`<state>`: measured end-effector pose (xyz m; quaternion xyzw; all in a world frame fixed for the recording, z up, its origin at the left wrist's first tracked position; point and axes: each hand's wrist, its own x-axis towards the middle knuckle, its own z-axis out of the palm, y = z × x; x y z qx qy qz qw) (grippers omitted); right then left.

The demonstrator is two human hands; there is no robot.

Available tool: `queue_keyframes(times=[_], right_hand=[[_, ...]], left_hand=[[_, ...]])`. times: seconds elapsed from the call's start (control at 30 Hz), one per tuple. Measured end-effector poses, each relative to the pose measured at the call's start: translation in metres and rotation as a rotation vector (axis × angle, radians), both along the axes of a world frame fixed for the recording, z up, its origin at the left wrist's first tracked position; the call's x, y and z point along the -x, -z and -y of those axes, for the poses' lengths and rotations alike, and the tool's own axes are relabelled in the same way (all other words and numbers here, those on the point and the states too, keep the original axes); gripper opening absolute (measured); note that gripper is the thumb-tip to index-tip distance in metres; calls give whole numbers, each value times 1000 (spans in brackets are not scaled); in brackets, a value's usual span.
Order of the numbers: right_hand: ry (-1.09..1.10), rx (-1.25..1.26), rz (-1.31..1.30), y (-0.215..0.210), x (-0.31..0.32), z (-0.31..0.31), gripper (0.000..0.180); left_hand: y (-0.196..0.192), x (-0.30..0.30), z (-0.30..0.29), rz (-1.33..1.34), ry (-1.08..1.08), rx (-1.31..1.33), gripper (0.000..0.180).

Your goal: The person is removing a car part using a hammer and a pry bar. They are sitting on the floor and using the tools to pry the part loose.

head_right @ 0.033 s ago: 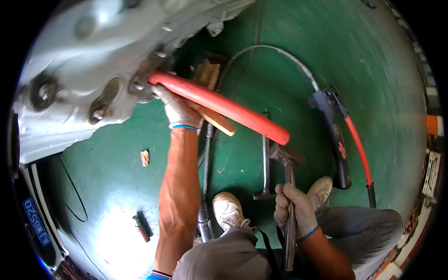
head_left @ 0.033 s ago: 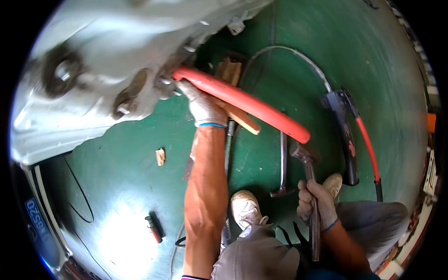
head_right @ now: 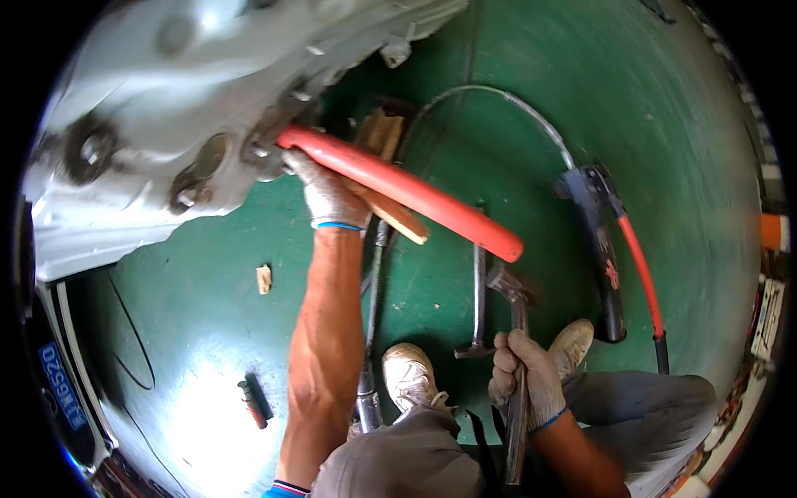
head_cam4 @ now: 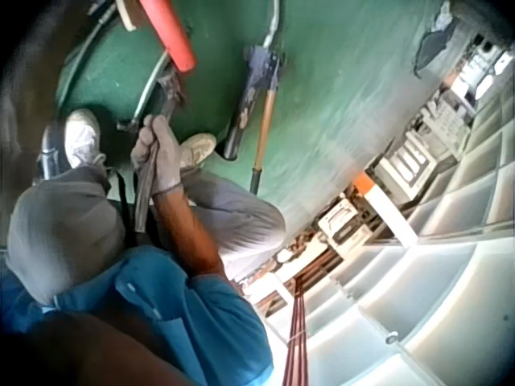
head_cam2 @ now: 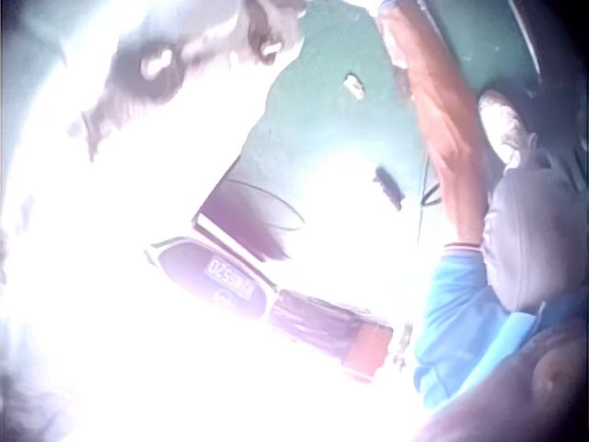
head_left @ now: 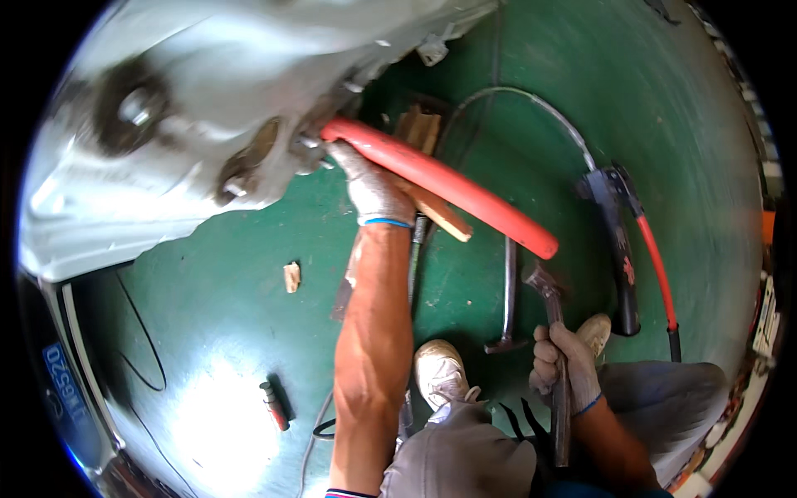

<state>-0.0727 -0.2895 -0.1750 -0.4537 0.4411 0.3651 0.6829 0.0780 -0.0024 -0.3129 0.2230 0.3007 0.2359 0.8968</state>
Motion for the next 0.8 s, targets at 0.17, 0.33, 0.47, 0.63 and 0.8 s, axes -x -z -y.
queue_keyframes(times=[0.17,0.33,0.47,0.63,0.8], right_hand=[[-88,-251,14,9,-16,-71,30],[-169,-258,14,2,-31,-49,26],[-58,-115,-23,2,-6,-5,19],[66,-371,-115,20,1,-14,27],[-212,-362,-37,21,-17,-51,23]], left_hand=[[22,-2,-5,8,-47,38,79],[38,-10,-12,-71,-95,66,73],[40,-8,-10,-33,-98,57,78],[26,-12,-2,19,-93,204,70],[8,0,-7,-42,27,85,79]])
